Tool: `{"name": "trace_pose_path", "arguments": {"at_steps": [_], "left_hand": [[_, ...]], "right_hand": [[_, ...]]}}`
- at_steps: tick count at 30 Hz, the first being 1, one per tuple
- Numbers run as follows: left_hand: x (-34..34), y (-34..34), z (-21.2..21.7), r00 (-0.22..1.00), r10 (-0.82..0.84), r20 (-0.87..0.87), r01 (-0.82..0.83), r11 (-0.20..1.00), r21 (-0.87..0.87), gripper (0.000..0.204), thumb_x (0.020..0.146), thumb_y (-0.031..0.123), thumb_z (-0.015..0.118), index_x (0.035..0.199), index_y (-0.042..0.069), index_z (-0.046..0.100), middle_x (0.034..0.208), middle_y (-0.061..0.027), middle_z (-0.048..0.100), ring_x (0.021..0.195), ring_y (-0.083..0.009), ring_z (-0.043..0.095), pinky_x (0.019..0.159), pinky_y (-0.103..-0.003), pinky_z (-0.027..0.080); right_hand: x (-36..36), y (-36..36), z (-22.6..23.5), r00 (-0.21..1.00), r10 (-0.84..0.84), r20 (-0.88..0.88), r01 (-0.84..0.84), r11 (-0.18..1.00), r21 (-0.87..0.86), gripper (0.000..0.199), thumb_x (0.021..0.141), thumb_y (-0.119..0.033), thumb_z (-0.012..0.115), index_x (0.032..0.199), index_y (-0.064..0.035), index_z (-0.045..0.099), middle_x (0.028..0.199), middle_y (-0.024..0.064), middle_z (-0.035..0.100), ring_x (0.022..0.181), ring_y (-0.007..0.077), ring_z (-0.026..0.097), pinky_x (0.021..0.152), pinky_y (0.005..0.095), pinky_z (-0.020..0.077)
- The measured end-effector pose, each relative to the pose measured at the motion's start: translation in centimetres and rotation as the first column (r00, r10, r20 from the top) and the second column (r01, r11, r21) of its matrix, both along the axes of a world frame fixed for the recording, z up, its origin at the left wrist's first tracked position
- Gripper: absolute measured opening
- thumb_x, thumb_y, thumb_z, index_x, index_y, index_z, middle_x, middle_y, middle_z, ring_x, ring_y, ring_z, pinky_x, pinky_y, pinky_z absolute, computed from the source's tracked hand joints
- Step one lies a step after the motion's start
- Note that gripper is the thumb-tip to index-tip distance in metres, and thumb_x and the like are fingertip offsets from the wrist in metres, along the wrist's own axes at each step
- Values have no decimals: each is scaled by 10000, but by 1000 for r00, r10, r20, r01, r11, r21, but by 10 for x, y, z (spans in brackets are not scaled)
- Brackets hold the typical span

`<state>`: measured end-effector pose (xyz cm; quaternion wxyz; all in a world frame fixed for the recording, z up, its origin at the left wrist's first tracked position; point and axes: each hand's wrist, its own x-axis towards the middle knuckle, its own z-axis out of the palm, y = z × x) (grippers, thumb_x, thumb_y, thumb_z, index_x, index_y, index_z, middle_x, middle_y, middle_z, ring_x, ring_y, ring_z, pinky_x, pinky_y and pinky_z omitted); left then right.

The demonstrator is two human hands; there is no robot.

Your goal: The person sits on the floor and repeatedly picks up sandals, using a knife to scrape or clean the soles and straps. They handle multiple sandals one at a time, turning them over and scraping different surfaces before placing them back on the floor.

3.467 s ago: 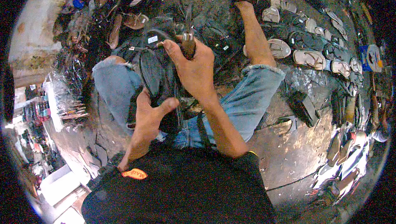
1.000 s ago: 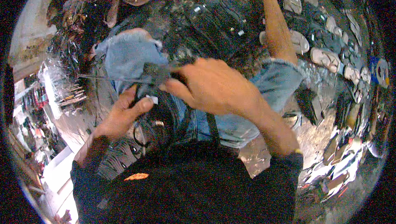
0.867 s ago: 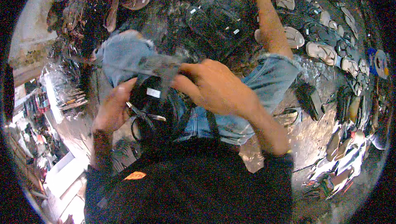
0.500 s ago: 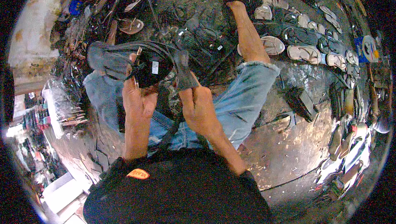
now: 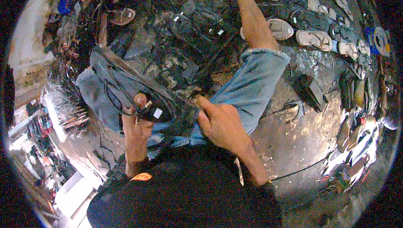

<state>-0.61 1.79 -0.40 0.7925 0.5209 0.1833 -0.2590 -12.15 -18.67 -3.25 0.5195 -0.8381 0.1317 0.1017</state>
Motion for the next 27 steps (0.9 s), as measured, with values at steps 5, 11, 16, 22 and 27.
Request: {"name": "trace_pose_path", "arguments": {"at_steps": [5,11,16,22,27], "left_hand": [[-5,-4,16,955,-270,126,215,917,335,198,786,8,784,965,-1,701,954,-12,665,896,-162,656,868,-312,518],[124,23,-16,777,-377,505,55,839,542,386,916,176,665,1278,56,606,1194,-118,675,1165,-275,621,1070,-456,447],[199,-4,-95,940,305,150,-265,934,-240,370,989,424,612,1217,134,625,1195,-96,655,1122,-266,623,987,-479,517],[100,-205,-248,968,66,-244,219,264,939,1082,719,578,853,1439,-32,325,1441,-226,454,1338,-406,462,1092,-530,402],[127,-207,-242,991,85,-105,79,263,961,969,741,585,834,1366,-30,421,1339,-220,552,1288,-408,525,1045,-524,449]], "right_hand": [[54,22,-15,990,-63,129,42,986,158,273,1054,-332,508,1016,-71,576,738,267,610,709,486,602,613,556,454],[18,-36,-55,749,-659,76,617,734,284,413,1084,-445,378,908,-116,554,666,-29,477,532,78,443,453,251,359],[-65,-107,-18,205,-960,-193,913,116,391,577,1030,-684,352,933,-143,527,615,-34,397,477,86,370,429,241,326],[-19,-87,-80,294,-909,-296,825,85,558,581,976,-723,444,988,-153,558,641,10,496,481,134,447,418,281,387],[15,-32,-59,606,-710,-359,659,195,727,426,1051,-547,440,1051,-136,552,711,25,509,539,136,482,479,287,411]]}}
